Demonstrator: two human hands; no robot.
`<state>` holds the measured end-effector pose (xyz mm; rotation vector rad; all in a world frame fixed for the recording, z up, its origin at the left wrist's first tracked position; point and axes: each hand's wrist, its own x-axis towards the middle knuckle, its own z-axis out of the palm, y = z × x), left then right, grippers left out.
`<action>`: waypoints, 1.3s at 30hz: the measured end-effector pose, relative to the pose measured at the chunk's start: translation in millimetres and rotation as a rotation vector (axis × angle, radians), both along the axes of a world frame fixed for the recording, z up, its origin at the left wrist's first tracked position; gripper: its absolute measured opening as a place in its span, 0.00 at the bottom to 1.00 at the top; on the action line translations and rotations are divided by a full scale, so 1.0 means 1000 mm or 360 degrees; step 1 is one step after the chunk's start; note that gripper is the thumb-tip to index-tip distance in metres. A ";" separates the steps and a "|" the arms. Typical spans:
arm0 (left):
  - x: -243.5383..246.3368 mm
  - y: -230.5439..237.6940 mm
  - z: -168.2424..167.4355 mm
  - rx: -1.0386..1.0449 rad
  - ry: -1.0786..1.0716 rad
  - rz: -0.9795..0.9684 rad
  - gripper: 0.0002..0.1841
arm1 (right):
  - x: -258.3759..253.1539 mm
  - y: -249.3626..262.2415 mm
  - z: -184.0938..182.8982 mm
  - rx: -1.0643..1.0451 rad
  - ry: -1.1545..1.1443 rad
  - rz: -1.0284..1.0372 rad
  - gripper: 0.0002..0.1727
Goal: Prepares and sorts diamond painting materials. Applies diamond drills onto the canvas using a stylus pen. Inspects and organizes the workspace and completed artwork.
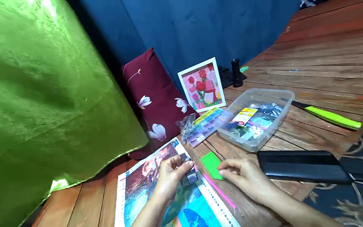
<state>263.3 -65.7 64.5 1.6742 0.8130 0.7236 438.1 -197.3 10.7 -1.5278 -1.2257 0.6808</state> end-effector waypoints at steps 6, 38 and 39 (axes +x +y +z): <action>0.040 0.031 0.014 0.0227 0.0934 -0.0522 0.06 | 0.004 -0.003 -0.014 0.0138 -0.0253 -0.0268 0.10; 0.120 0.014 0.023 0.1146 0.2222 -0.1285 0.12 | 0.017 0.039 -0.015 -0.0089 -0.0095 -0.0261 0.04; 0.119 0.013 0.025 0.1153 0.2233 -0.1283 0.13 | 0.017 0.039 -0.015 -0.0083 -0.0089 -0.0262 0.04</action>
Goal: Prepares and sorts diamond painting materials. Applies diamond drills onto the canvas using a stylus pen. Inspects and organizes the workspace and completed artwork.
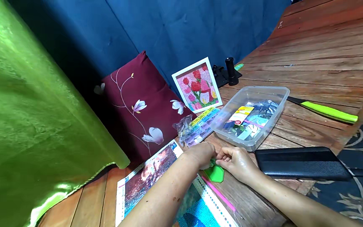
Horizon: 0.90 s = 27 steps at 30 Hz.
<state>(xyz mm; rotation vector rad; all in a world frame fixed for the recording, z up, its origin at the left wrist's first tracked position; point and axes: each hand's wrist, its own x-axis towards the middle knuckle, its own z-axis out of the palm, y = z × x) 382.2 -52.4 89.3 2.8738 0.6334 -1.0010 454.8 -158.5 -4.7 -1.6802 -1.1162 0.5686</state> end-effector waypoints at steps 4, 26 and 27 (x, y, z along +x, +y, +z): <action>-0.015 0.005 0.007 -0.0118 -0.0259 -0.0138 0.19 | -0.002 -0.002 -0.004 0.0058 0.0036 -0.0025 0.03; -0.093 0.007 -0.038 -0.0719 -0.1489 0.1128 0.18 | -0.008 -0.008 -0.010 0.0233 0.0000 -0.0119 0.03; -0.092 0.006 -0.039 -0.0721 -0.1507 0.1128 0.17 | -0.008 -0.008 -0.009 0.0225 0.0000 -0.0118 0.03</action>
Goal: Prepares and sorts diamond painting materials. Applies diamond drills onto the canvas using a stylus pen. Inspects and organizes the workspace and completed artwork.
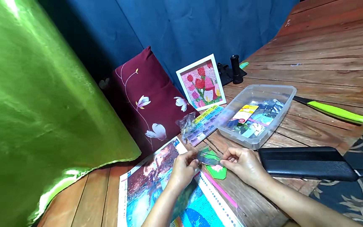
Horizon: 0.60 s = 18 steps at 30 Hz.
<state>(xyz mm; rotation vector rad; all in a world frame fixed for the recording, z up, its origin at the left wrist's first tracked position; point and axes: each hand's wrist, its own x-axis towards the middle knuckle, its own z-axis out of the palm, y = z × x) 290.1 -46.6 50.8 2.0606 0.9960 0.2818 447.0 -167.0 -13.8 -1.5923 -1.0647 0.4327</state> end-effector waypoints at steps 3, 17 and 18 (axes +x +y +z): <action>0.001 -0.002 -0.002 0.0021 -0.0069 0.0011 0.13 | -0.001 0.001 -0.003 0.0022 -0.0043 0.0008 0.02; 0.002 0.007 -0.021 0.0106 -0.0443 0.0082 0.05 | -0.005 0.005 -0.020 0.0309 -0.0445 -0.0063 0.06; 0.001 0.008 -0.021 0.0082 -0.0454 0.0064 0.04 | -0.005 0.005 -0.019 0.0309 -0.0437 -0.0072 0.06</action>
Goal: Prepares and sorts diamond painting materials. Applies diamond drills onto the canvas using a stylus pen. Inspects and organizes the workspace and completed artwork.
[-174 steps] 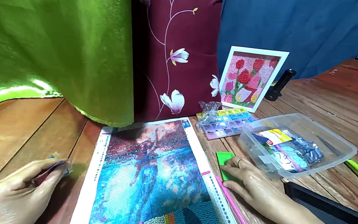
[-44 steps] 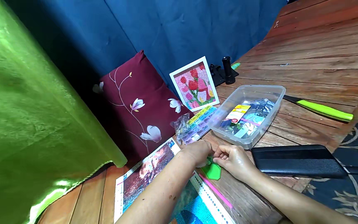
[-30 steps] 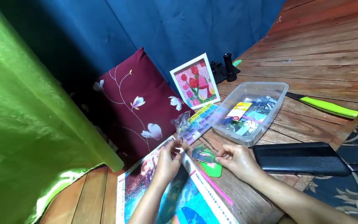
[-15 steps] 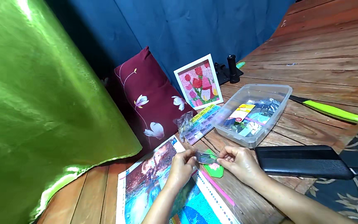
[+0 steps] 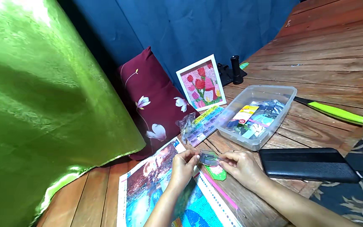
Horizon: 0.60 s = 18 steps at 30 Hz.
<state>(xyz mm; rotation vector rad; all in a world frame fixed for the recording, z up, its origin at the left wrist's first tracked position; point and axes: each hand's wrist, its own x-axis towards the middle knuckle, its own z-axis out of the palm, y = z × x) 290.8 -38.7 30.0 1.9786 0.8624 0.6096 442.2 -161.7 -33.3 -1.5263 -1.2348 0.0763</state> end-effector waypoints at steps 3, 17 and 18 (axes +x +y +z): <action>-0.002 0.003 0.002 -0.0059 -0.0027 -0.0069 0.03 | 0.000 0.000 0.002 -0.0037 0.0027 -0.0011 0.05; 0.024 0.005 0.037 -0.0216 0.0416 -0.0150 0.18 | -0.002 0.003 -0.001 0.0055 -0.0052 -0.0075 0.06; 0.025 0.004 0.038 -0.0263 0.0380 -0.0141 0.17 | -0.002 0.003 -0.001 0.0052 -0.0059 -0.0074 0.06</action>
